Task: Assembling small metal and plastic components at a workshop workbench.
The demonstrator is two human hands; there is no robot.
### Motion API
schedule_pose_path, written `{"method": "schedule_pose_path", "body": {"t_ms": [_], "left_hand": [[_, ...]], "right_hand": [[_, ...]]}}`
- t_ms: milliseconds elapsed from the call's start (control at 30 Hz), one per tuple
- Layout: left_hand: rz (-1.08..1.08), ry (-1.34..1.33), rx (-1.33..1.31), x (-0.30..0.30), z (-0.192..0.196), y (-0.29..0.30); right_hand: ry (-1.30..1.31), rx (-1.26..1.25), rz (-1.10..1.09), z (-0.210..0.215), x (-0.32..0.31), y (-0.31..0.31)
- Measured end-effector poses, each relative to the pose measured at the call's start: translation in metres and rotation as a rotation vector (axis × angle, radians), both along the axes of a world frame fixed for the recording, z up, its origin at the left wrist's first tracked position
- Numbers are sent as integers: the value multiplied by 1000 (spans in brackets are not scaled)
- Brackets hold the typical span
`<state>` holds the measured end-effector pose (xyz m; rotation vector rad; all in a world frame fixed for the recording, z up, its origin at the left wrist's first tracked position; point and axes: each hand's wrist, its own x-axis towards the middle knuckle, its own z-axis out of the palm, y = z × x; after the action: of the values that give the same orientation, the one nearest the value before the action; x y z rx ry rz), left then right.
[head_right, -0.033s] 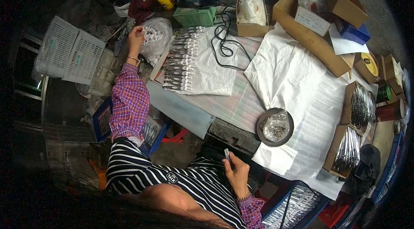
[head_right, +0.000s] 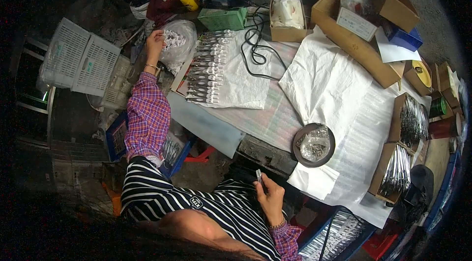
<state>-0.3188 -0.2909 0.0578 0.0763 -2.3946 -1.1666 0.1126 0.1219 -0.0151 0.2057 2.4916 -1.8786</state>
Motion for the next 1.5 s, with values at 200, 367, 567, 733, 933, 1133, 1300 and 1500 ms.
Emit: {"method": "schedule_pose_path", "body": {"t_ms": [200, 367, 567, 733, 933, 1133, 1300, 1500], "left_hand": [[121, 131, -331, -7, -4, -50], [133, -75, -411, 2, 1, -4], [72, -1, -639, -2, -6, -28], [52, -1, -695, -3, -8, -24], [-4, 4, -546, 0, -9, -24], [59, 8, -555, -2, -8, -29], [49, -44, -505, -14, 4, 0], [81, -54, -663, -46, 14, 17]], "right_hand": [[-37, -28, 44, 4, 2, -2], [-16, 7, 5, -1, 1, 1], [-31, -26, 19, 1, 1, 1], [-56, -37, 1, 1, 1, 0], [-50, -11, 11, 2, 0, 0], [-49, -46, 10, 1, 0, -1], [-64, -51, 12, 2, -3, -1], [-74, -8, 21, -4, 2, -6]]}}
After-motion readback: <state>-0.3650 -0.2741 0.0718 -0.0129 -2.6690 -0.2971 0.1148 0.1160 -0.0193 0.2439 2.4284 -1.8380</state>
